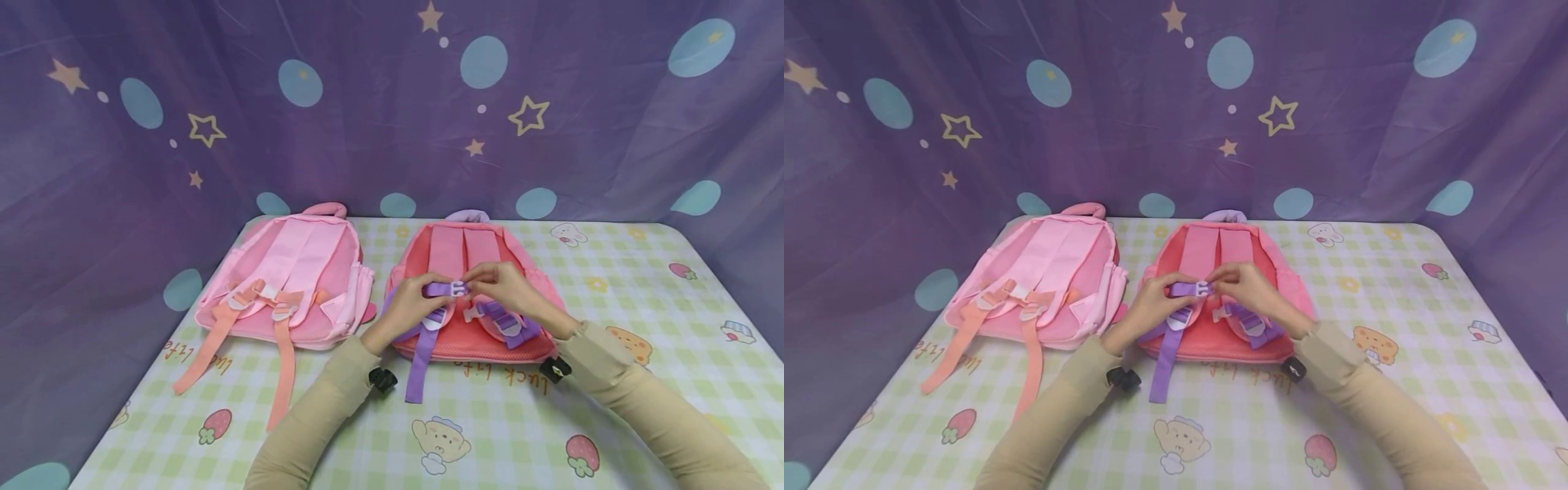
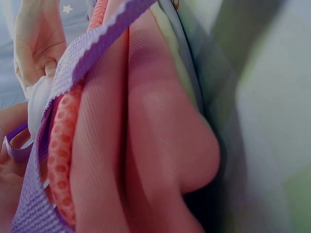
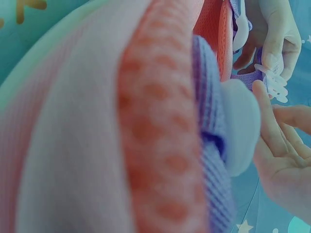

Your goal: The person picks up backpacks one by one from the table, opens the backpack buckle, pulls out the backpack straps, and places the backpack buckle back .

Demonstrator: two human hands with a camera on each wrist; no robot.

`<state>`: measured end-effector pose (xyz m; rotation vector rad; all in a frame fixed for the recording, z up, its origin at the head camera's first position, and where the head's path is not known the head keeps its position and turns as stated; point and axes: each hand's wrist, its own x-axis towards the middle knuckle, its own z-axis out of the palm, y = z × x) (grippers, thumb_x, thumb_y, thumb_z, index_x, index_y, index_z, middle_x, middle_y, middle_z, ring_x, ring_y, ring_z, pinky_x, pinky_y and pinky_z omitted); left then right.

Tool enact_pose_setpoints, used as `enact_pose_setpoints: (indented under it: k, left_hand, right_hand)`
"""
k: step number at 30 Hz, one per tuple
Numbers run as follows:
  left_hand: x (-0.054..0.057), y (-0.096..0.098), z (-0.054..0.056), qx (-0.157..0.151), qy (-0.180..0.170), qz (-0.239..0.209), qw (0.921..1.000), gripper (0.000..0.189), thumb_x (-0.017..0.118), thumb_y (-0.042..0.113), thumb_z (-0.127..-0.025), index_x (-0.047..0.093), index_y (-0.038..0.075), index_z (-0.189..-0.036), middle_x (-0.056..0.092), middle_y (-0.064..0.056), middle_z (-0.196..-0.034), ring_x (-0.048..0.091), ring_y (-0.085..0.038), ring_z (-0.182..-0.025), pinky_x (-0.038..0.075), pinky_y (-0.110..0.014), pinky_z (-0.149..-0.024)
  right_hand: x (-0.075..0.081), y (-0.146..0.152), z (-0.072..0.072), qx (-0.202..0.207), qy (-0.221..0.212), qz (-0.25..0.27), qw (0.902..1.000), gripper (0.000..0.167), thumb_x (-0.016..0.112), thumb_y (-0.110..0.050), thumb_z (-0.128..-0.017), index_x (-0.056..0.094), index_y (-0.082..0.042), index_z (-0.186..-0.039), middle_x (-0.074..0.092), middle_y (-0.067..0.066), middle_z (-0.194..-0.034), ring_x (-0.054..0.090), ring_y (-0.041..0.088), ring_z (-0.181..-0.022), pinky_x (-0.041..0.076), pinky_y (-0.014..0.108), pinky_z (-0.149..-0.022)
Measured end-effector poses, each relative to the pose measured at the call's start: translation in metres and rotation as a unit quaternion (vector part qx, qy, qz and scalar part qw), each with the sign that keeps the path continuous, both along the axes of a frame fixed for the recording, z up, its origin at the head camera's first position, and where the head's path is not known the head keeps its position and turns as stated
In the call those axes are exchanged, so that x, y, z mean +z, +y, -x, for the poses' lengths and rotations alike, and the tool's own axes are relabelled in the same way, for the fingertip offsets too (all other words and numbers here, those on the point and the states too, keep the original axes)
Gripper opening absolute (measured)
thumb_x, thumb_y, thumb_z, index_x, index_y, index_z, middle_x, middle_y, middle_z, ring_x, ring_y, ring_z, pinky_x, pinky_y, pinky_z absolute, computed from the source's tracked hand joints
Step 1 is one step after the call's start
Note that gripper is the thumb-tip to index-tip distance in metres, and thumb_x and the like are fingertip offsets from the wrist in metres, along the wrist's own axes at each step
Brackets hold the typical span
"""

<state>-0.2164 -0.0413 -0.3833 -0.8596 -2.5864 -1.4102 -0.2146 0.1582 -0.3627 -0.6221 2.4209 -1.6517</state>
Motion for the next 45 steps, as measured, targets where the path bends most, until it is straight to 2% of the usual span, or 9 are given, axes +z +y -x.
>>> enact_pose_setpoints:
  k: [5,13,19,26,31,34,37,45]
  left_hand:
    - [0.0000,-0.0006,-0.0001,-0.005,0.002,-0.002,1.0000,0.029,0.069,0.019,-0.077,0.064,0.007,-0.103,0.066,-0.004,-0.095,0.058,-0.008,-0.080,0.045,-0.018,-0.067]
    - [0.0006,-0.0009,-0.0015,-0.003,0.013,0.023,0.9996,0.029,0.067,0.022,-0.079,0.063,0.010,-0.105,0.065,-0.002,-0.098,0.059,-0.009,-0.086,0.045,-0.018,-0.069]
    - [0.0010,-0.0017,-0.0031,-0.004,0.007,0.024,0.9997,0.028,0.066,0.021,-0.079,0.063,0.010,-0.105,0.065,-0.002,-0.100,0.059,-0.009,-0.087,0.045,-0.019,-0.069]
    - [0.0013,-0.0018,-0.0044,0.000,0.004,0.012,0.9999,0.027,0.066,0.023,-0.079,0.064,0.010,-0.104,0.065,-0.001,-0.098,0.058,-0.007,-0.084,0.045,-0.018,-0.068]
    - [0.0016,-0.0029,-0.0051,-0.001,-0.003,0.005,1.0000,0.027,0.066,0.022,-0.079,0.064,0.010,-0.103,0.065,-0.001,-0.096,0.056,-0.005,-0.076,0.045,-0.018,-0.063]
    - [0.0016,-0.0042,-0.0055,-0.001,-0.006,0.001,1.0000,0.026,0.066,0.021,-0.080,0.063,0.010,-0.103,0.065,-0.002,-0.095,0.057,-0.006,-0.077,0.046,-0.018,-0.065]
    - [0.0015,-0.0052,-0.0057,-0.001,-0.004,0.000,1.0000,0.025,0.066,0.019,-0.080,0.063,0.009,-0.103,0.065,-0.002,-0.095,0.057,-0.007,-0.079,0.046,-0.018,-0.067]
    - [0.0050,-0.0042,-0.0095,0.003,-0.036,-0.002,0.9993,0.028,0.068,0.028,-0.077,0.063,0.011,-0.099,0.065,0.000,-0.084,0.057,-0.003,-0.062,0.047,-0.020,-0.056]
  right_hand:
    - [0.0008,0.0006,-0.0022,-0.002,0.003,-0.010,0.9999,0.021,0.051,-0.006,-0.088,0.059,0.010,-0.099,0.064,0.019,-0.090,0.062,0.035,-0.081,0.050,0.039,-0.072]
    - [-0.0007,-0.0034,-0.0031,-0.009,0.011,-0.051,0.9986,0.023,0.059,-0.021,-0.085,0.065,0.000,-0.093,0.066,0.017,-0.080,0.062,0.032,-0.076,0.050,0.042,-0.070]
    - [-0.0043,-0.0060,-0.0023,-0.017,0.026,-0.042,0.9986,0.020,0.060,-0.017,-0.084,0.065,0.002,-0.090,0.065,0.015,-0.078,0.062,0.032,-0.071,0.051,0.039,-0.064]
    - [-0.0037,-0.0062,-0.0034,-0.031,0.018,-0.049,0.9982,0.019,0.059,-0.015,-0.085,0.064,0.003,-0.089,0.065,0.017,-0.077,0.061,0.029,-0.071,0.049,0.029,-0.061]
    - [-0.0042,-0.0059,-0.0032,-0.052,0.005,-0.042,0.9978,0.019,0.058,-0.012,-0.085,0.064,0.005,-0.091,0.066,0.015,-0.080,0.061,0.025,-0.075,0.050,0.032,-0.065]
    - [-0.0044,-0.0060,-0.0036,-0.058,-0.001,-0.035,0.9977,0.019,0.058,-0.011,-0.084,0.064,0.006,-0.092,0.066,0.015,-0.082,0.061,0.024,-0.076,0.050,0.034,-0.067]
    - [-0.0040,-0.0058,-0.0045,-0.061,-0.005,-0.032,0.9976,0.019,0.059,-0.011,-0.084,0.064,0.006,-0.092,0.066,0.015,-0.082,0.061,0.024,-0.076,0.050,0.031,-0.065]
    - [-0.0048,-0.0062,-0.0061,-0.061,-0.002,-0.030,0.9977,0.020,0.060,-0.012,-0.084,0.065,0.006,-0.092,0.066,0.016,-0.081,0.062,0.023,-0.074,0.049,0.026,-0.061]
